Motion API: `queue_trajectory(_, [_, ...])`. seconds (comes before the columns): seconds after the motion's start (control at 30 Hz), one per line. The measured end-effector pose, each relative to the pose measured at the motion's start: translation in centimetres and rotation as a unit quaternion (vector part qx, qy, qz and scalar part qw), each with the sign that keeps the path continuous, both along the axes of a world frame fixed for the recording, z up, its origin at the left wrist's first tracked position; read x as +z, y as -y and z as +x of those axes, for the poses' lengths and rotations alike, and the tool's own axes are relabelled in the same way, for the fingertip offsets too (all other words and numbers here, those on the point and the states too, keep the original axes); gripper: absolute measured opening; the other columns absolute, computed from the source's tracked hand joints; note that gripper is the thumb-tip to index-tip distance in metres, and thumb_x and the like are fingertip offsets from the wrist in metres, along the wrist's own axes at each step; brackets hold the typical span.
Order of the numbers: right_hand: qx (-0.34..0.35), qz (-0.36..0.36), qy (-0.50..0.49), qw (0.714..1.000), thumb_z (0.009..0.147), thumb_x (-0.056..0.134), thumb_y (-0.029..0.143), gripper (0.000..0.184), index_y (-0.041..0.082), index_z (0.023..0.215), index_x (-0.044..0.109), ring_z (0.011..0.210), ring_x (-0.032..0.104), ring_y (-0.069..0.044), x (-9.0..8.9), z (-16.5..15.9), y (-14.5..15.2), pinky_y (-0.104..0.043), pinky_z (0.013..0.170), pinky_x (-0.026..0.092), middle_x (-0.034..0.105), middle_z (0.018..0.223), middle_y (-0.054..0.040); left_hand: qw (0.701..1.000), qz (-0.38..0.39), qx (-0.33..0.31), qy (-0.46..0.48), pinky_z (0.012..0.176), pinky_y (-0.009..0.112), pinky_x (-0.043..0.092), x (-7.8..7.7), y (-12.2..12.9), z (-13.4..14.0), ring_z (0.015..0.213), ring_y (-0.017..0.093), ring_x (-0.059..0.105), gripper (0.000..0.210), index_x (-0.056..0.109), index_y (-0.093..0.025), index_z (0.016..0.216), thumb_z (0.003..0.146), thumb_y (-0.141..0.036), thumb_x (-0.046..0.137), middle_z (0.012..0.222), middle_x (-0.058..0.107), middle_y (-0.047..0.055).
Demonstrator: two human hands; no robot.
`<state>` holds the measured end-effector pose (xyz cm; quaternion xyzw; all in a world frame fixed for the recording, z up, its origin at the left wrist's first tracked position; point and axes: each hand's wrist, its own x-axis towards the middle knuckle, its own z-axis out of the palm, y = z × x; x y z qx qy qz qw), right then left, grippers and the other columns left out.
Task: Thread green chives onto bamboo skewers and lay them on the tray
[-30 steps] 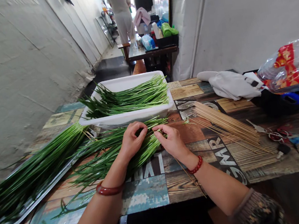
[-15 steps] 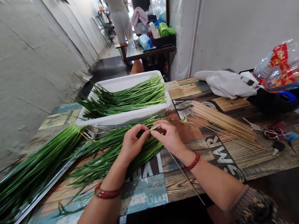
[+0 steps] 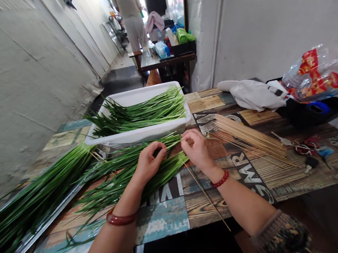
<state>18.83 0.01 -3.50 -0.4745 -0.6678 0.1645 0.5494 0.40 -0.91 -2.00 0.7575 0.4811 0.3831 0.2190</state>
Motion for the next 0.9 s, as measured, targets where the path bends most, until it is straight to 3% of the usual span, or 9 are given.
queue_trajectory(0.1, [-0.033, 0.007, 0.025, 0.999, 0.081, 0.054, 0.019, 0.01, 0.021, 0.073, 0.059, 0.085, 0.061, -0.02, 0.2, 1.5, -0.7, -0.035, 0.081, 0.048, 0.065, 0.085, -0.0058, 1.0, -0.003, 0.001, 0.001, 0.069, 0.024, 0.042, -0.1, -0.1, -0.2, 0.071, 0.013, 0.054, 0.01, 0.057, -0.017, 0.077, 0.085, -0.018, 0.052, 0.075, 0.061, 0.0])
queue_trajectory(0.2, [-0.064, -0.012, 0.126, 0.99, 0.082, 0.055, 0.02, 0.008, 0.021, 0.084, 0.063, 0.085, 0.061, -0.022, 0.1, 3.0, -1.1, -0.036, 0.081, 0.047, 0.066, 0.088, -0.006, 1.0, -0.002, 0.004, 0.004, 0.07, 0.024, 0.042, -0.1, -0.1, -0.2, 0.072, 0.013, 0.055, 0.009, 0.058, -0.017, 0.077, 0.085, -0.018, 0.052, 0.076, 0.062, 0.001])
queue_trajectory(0.37, [-0.057, -0.034, 0.248, 0.967, 0.081, 0.046, 0.005, 0.029, 0.023, 0.09, 0.068, 0.095, 0.062, -0.024, -0.5, 4.1, -1.5, -0.039, 0.086, 0.045, 0.07, 0.097, -0.0061, 1.0, 0.007, 0.005, 0.0, 0.07, 0.025, 0.042, 0.0, 0.0, -0.1, 0.072, 0.014, 0.055, 0.008, 0.058, -0.017, 0.078, 0.084, -0.018, 0.052, 0.076, 0.061, 0.001])
queue_trajectory(0.5, [-0.026, 0.013, 0.208, 0.978, 0.085, 0.044, 0.007, 0.033, 0.022, 0.101, 0.068, 0.109, 0.058, -0.023, -0.3, 3.2, -1.3, -0.041, 0.094, 0.043, 0.067, 0.114, -0.0067, 1.0, 0.015, -0.009, -0.011, 0.069, 0.025, 0.042, -0.1, 0.0, 0.0, 0.072, 0.014, 0.054, 0.01, 0.056, -0.017, 0.075, 0.084, -0.016, 0.052, 0.074, 0.061, 0.001])
queue_trajectory(0.73, [0.111, 0.03, 0.137, 0.984, 0.087, 0.06, 0.026, 0.009, 0.023, 0.087, 0.069, 0.094, 0.062, -0.021, 0.1, 0.6, -0.2, -0.036, 0.087, 0.047, 0.07, 0.094, -0.0042, 0.999, 0.024, -0.014, -0.035, 0.071, 0.026, 0.043, -0.5, 0.0, 0.1, 0.075, 0.015, 0.056, 0.008, 0.058, -0.018, 0.079, 0.084, -0.016, 0.053, 0.077, 0.062, 0.002])
queue_trajectory(0.9, [0.131, 0.007, 0.074, 0.989, 0.088, 0.057, 0.024, 0.014, 0.022, 0.077, 0.067, 0.085, 0.062, -0.019, 0.2, -0.4, 0.3, -0.034, 0.081, 0.048, 0.068, 0.085, -0.0037, 0.999, 0.016, -0.027, -0.023, 0.071, 0.027, 0.043, -0.6, 0.0, 0.1, 0.074, 0.015, 0.056, 0.009, 0.058, -0.018, 0.077, 0.084, -0.017, 0.053, 0.077, 0.063, 0.002])
